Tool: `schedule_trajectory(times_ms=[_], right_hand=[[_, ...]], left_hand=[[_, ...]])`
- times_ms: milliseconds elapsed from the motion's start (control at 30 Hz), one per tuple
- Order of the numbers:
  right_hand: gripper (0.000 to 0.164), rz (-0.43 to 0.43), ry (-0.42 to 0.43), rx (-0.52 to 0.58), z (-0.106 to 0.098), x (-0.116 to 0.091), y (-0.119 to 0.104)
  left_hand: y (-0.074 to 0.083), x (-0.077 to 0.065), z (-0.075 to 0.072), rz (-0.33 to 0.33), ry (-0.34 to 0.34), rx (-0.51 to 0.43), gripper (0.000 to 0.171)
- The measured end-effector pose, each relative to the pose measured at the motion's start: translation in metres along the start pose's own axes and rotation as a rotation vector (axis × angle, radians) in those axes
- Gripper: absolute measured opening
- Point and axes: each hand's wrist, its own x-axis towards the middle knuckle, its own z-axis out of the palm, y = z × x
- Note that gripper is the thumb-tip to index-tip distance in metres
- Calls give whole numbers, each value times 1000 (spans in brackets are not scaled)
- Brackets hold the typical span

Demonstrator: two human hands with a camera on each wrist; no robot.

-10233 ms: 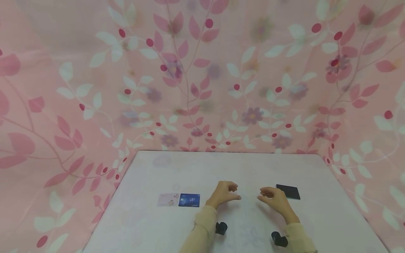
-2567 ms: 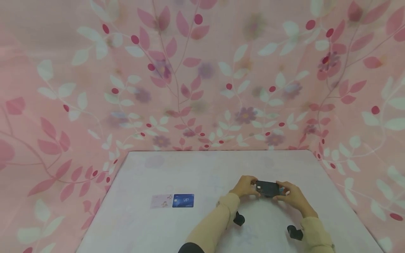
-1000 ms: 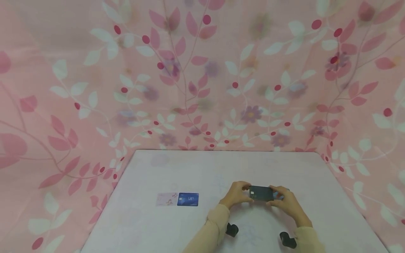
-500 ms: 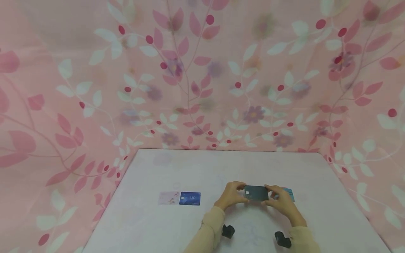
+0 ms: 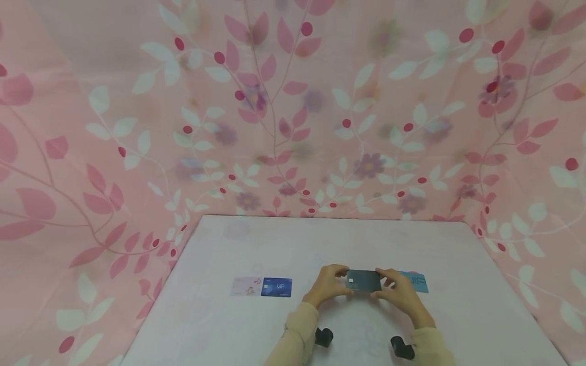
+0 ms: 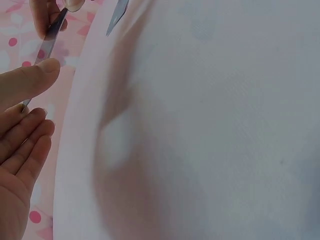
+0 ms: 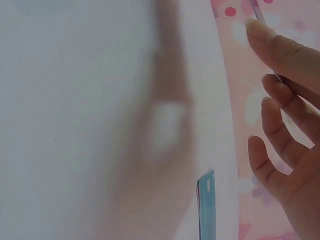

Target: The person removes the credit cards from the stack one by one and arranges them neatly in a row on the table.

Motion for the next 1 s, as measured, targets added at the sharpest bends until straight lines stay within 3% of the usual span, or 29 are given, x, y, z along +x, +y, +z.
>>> schedule_trajectory(times_ms=[333, 733, 1000], right_hand=[[64, -57, 29, 18, 15, 4, -7], [64, -35, 6, 58, 33, 9, -19], [62, -104, 23, 65, 49, 14, -24]], left_hand=[[-3, -10, -12, -5, 31, 0, 55], [-13, -21, -25, -42, 38, 8, 55], [-21, -27, -36, -30, 44, 54, 55]])
